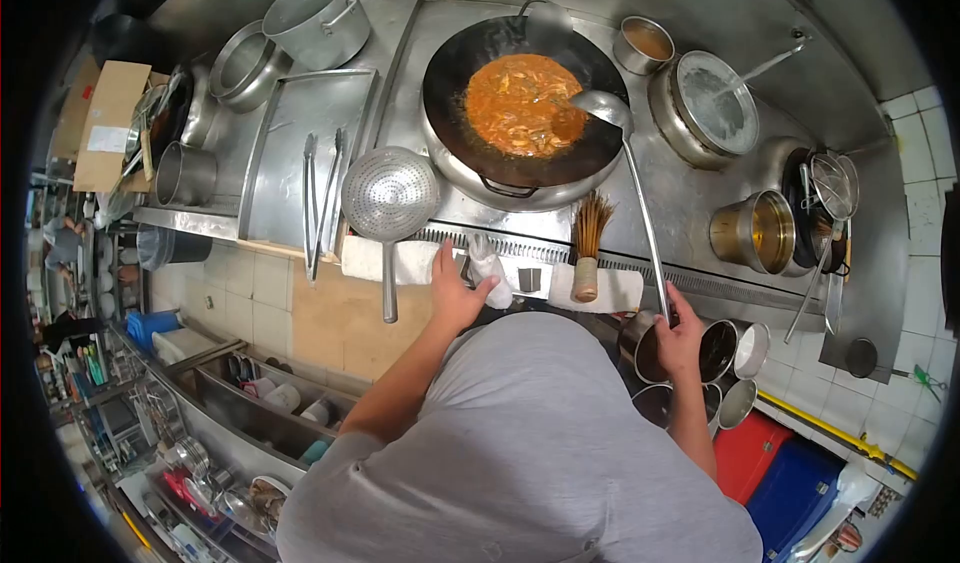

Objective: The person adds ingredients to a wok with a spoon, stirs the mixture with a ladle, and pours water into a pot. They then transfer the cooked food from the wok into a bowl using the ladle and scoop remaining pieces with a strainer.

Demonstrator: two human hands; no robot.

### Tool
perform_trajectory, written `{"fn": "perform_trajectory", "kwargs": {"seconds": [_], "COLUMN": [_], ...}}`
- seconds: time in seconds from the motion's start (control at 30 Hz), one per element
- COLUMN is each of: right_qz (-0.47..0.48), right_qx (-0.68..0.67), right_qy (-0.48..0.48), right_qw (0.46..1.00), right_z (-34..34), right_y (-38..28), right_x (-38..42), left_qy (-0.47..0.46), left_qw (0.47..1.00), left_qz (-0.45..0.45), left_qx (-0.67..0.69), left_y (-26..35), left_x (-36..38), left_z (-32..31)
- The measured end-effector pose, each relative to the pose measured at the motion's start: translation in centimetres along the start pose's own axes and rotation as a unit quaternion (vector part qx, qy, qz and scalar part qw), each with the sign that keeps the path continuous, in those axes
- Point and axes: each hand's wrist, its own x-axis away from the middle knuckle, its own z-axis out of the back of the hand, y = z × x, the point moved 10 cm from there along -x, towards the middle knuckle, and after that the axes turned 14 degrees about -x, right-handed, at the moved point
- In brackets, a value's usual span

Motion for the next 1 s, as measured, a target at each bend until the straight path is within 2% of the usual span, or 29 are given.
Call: {"fn": "perform_trajectory", "kwargs": {"seconds": [0.1,0.17,0.23,0.3,0.37,0.47,0.53,0.7,0.8,0.87,1.0], "right_qz": [-0.02,0.027,0.027,-0.085,-0.019,-0.024,0.03,0.083,0.059,0.02,0.003], "right_qx": [-0.062,-0.252,-0.249,-0.304,-0.302,-0.322,-0.379,-0.307,-0.27,-0.25,-0.274], "right_qy": [0.006,0.045,0.052,0.012,0.092,0.121,0.169,0.26,0.298,0.316,0.334], "right_qw": [0.998,0.966,0.967,0.949,0.949,0.939,0.909,0.912,0.914,0.915,0.902], "right_z": [-1.6,-2.7,-3.7,-5.0,-2.4,-0.1,1.5,9.2,13.6,15.5,17.6], "right_y": [2.8,3.3,1.4,0.0,-1.8,-0.9,-0.4,-1.3,0.6,2.3,4.2], "right_x": [0.9,1.6,1.1,0.1,-1.4,-2.2,-1.7,1.6,3.0,3.9,5.3], "left_qy": [-0.035,-0.038,-0.04,-0.044,-0.048,-0.058,-0.069,-0.113,-0.161,-0.162,-0.175], "left_qw": [0.999,0.999,0.999,0.999,0.999,0.998,0.998,0.993,0.986,0.986,0.982], "left_qz": [0.014,0.006,-0.005,-0.004,-0.008,-0.009,0.0,0.016,0.02,0.014,0.018], "left_qx": [0.015,0.012,0.009,0.004,-0.002,-0.007,-0.003,-0.015,0.033,0.046,0.063], "left_y": [-1.6,-1.7,-1.3,-0.7,-0.5,-0.2,-0.3,-0.9,-1.0,-1.3,-0.7], "left_x": [1.3,1.1,0.4,-0.8,-1.6,-2.5,-3.0,-2.4,-2.0,-1.8,-1.8], "left_z": [-0.5,-0.5,-0.5,-0.5,-0.8,-0.9,-1.1,-2.1,-3.7,-4.7,-4.8]}}
